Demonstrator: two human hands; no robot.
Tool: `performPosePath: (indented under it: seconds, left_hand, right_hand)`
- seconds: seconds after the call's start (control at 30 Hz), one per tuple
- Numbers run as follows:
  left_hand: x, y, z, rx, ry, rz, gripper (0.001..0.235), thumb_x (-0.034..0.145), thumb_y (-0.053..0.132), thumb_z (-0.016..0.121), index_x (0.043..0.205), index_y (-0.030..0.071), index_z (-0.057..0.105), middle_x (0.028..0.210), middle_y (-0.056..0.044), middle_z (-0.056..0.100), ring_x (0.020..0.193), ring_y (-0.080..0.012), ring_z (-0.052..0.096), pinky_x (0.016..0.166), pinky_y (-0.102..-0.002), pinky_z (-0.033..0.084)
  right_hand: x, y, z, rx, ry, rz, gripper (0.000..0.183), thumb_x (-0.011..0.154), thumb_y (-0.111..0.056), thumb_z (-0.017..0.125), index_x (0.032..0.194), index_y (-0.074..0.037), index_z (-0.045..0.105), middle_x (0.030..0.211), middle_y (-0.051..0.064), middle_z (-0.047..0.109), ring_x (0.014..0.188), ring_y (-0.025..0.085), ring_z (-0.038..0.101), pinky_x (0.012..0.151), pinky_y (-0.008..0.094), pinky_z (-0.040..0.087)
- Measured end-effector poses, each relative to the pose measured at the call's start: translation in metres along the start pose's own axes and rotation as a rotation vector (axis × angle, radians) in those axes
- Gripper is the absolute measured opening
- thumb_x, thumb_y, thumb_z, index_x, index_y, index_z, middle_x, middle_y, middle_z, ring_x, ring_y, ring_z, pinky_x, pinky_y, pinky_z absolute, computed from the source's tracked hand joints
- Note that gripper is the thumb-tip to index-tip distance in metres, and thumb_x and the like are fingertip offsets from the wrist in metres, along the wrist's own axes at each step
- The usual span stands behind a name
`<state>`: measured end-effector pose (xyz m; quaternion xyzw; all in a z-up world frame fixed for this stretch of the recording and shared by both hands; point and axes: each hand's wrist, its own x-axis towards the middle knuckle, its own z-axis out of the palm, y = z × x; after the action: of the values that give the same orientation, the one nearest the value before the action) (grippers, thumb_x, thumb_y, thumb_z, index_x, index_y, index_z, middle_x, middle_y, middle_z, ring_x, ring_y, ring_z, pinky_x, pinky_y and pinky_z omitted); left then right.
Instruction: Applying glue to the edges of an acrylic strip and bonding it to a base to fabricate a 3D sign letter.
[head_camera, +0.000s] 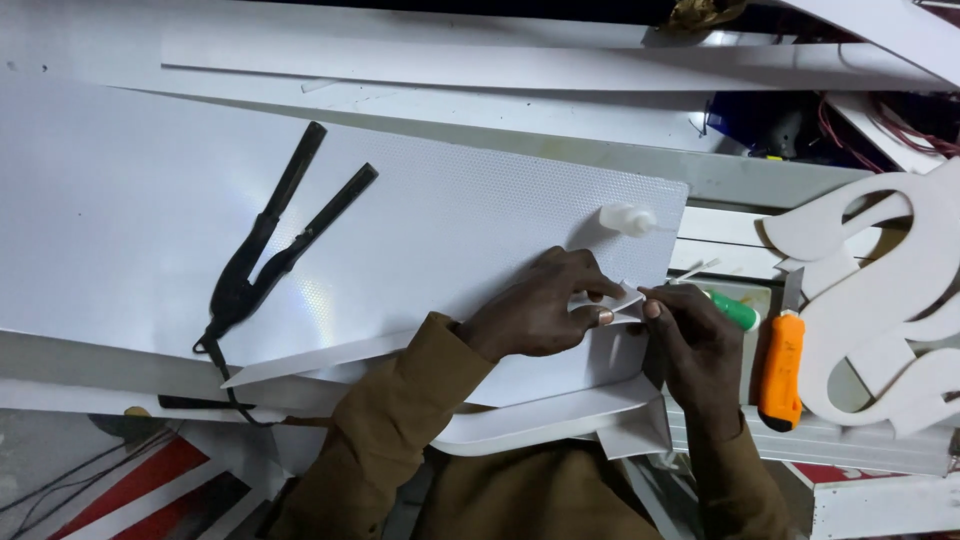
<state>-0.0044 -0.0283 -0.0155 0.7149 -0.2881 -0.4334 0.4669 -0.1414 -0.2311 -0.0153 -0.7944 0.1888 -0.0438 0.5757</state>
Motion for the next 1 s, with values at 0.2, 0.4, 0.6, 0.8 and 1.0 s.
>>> performPosePath:
  seconds: [0.2,0.4,0.6,0.8,1.0]
  left_hand:
    - [-0.003,0.004,0.007,-0.067,0.089,0.123,0.018,0.109,0.012,0.069,0.120,0.008,0.082,0.116,-0.014,0.076,0.117,-0.0405,0.069,0.102,-0.053,0.054]
    - [-0.001,-0.013,0.021,-0.023,0.261,0.380,0.020,0.101,0.000,0.065,0.113,0.010,0.078,0.104,-0.006,0.070,0.097,-0.0278,0.065,0.092,-0.042,0.047]
    - [-0.004,0.000,0.010,-0.051,0.162,0.284,0.026,0.113,0.011,0.059,0.089,0.010,0.069,0.097,-0.009,0.067,0.103,-0.0393,0.069,0.090,-0.051,0.056]
    - [-0.002,0.005,0.005,-0.056,0.178,0.338,0.025,0.110,0.001,0.059,0.088,0.006,0.071,0.089,-0.010,0.063,0.093,-0.0404,0.069,0.082,-0.051,0.055]
    - [-0.001,0.010,0.002,-0.069,0.176,0.373,0.023,0.107,-0.004,0.057,0.090,0.003,0.071,0.088,-0.012,0.062,0.090,-0.0407,0.068,0.080,-0.051,0.054]
  right_hand:
    - [-0.009,0.008,0.009,-0.021,0.128,-0.083,0.017,0.112,-0.009,0.078,0.117,0.006,0.084,0.104,0.023,0.080,0.099,0.032,0.080,0.085,0.041,0.062]
    - [-0.007,-0.005,0.010,-0.178,0.067,-0.107,0.013,0.109,0.001,0.073,0.120,0.006,0.079,0.116,0.021,0.079,0.111,0.032,0.075,0.099,0.040,0.061]
    - [0.003,-0.005,0.010,-0.040,0.110,0.002,0.007,0.101,0.003,0.087,0.104,0.009,0.084,0.091,0.025,0.075,0.076,0.030,0.080,0.060,0.038,0.063]
    - [0.004,-0.009,0.012,-0.040,0.117,-0.005,0.008,0.101,0.002,0.087,0.104,0.009,0.084,0.085,0.022,0.072,0.071,0.024,0.077,0.060,0.038,0.064]
    - [0.010,-0.013,0.010,-0.046,0.093,-0.029,0.004,0.100,0.006,0.084,0.102,0.010,0.085,0.075,0.019,0.066,0.057,0.019,0.069,0.056,0.036,0.060]
